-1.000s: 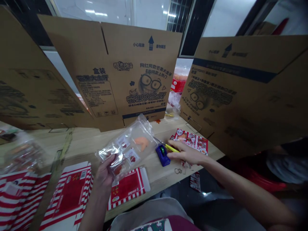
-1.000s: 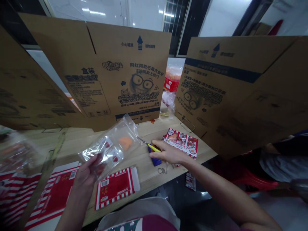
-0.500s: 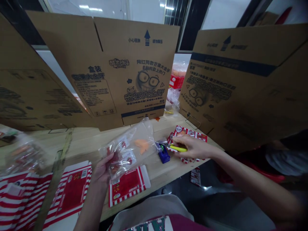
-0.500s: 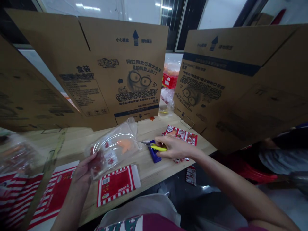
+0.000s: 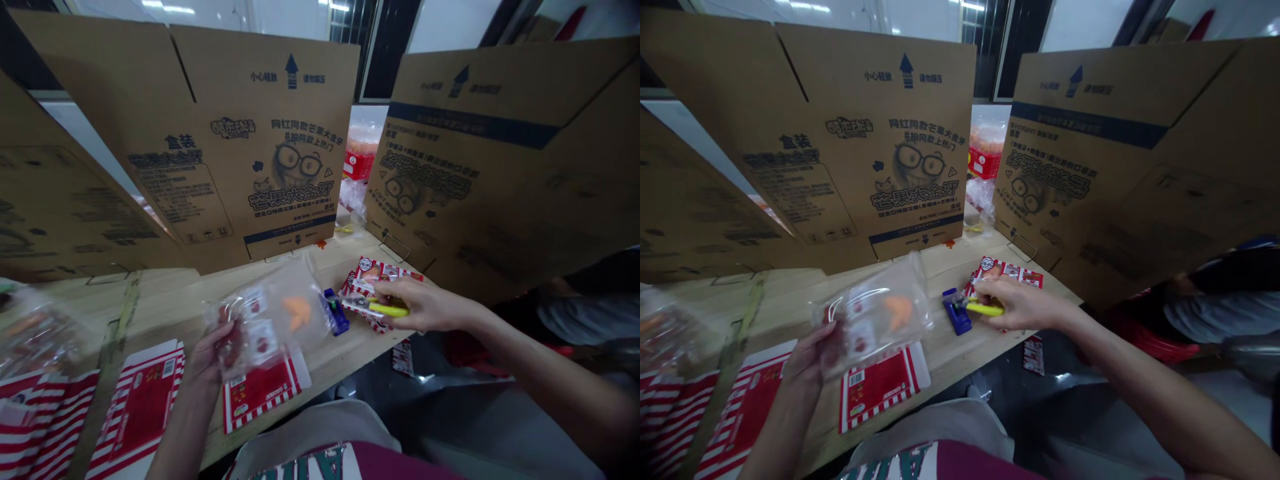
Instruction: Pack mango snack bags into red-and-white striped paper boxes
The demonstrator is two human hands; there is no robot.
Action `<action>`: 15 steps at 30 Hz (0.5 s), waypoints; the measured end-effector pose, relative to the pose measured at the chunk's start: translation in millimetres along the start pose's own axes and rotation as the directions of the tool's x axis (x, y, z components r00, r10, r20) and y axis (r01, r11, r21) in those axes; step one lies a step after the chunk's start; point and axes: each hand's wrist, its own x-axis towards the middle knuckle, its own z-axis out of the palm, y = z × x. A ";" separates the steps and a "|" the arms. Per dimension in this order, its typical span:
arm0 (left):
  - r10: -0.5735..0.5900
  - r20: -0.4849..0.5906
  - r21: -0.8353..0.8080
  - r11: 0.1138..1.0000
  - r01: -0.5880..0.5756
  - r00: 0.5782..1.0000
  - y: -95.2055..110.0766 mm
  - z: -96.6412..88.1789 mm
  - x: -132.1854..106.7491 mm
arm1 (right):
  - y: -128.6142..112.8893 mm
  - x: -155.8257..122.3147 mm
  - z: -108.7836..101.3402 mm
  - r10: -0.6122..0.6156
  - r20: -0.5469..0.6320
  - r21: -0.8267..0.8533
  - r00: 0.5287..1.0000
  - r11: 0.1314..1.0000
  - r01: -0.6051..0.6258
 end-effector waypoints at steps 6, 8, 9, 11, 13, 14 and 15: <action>-0.023 -0.062 0.014 1.000 0.024 0.998 0.6 -6.1 4.3 | 5.7 -5.3 -4.5 0.081 -0.109 0.032 0.991 0.996 -0.078; -0.037 -0.043 -0.016 0.999 0.037 0.998 -3.7 -0.4 5.3 | 1.9 -2.9 -2.0 0.106 -0.114 0.046 0.988 0.994 -0.101; -0.035 -0.028 -0.042 0.999 0.034 0.999 -6.3 2.7 6.0 | 0.8 -2.2 -0.9 0.119 -0.121 0.057 0.986 0.992 -0.113; -0.040 -0.007 -0.092 0.995 0.039 0.999 -11.7 6.9 8.4 | 2.0 -2.6 0.6 0.135 -0.136 0.091 0.982 0.988 -0.123; -0.055 0.010 -0.117 0.992 0.056 0.998 -16.2 6.9 13.2 | 7.7 -5.0 1.4 0.150 -0.165 0.145 0.975 0.981 -0.126; -0.057 0.020 -0.124 0.991 0.059 0.998 -17.7 5.0 16.7 | 11.4 -6.5 2.2 0.163 -0.182 0.181 0.970 0.975 -0.130; -0.054 0.035 -0.129 0.990 0.058 0.998 -18.6 2.3 20.6 | 14.8 -8.1 3.9 0.184 -0.195 0.224 0.963 0.965 -0.139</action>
